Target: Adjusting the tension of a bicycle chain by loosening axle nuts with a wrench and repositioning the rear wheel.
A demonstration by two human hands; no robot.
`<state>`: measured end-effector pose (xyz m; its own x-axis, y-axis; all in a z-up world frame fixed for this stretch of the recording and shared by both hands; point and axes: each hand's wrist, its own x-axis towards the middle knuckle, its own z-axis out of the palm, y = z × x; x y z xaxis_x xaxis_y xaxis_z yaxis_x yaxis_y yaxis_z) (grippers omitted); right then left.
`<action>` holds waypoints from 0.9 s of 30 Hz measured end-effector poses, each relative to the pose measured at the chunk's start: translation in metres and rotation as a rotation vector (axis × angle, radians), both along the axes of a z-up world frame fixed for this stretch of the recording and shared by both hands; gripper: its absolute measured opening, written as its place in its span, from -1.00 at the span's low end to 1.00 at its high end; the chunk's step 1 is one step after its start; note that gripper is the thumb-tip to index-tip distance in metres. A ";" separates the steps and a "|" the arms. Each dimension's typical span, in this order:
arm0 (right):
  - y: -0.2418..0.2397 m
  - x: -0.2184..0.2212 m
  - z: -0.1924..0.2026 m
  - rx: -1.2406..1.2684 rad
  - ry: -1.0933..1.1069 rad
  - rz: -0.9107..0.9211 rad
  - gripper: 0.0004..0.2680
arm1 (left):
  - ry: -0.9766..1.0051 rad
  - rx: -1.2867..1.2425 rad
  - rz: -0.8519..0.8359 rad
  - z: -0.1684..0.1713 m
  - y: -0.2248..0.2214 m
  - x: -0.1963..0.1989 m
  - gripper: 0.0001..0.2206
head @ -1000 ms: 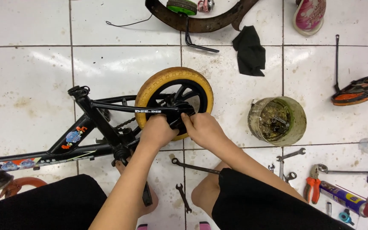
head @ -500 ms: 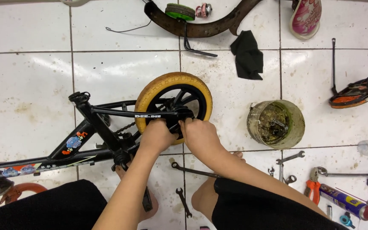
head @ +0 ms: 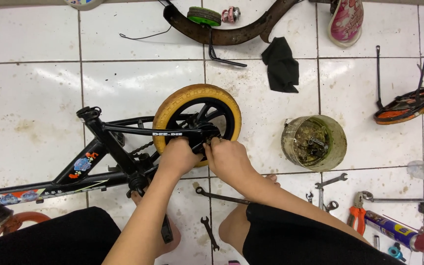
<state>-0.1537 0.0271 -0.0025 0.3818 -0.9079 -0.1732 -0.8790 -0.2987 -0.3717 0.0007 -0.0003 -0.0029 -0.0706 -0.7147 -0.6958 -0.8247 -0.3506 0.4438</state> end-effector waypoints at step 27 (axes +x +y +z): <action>-0.015 0.005 0.012 -0.297 0.368 0.449 -0.86 | -0.009 -0.003 -0.026 -0.003 0.003 -0.001 -0.61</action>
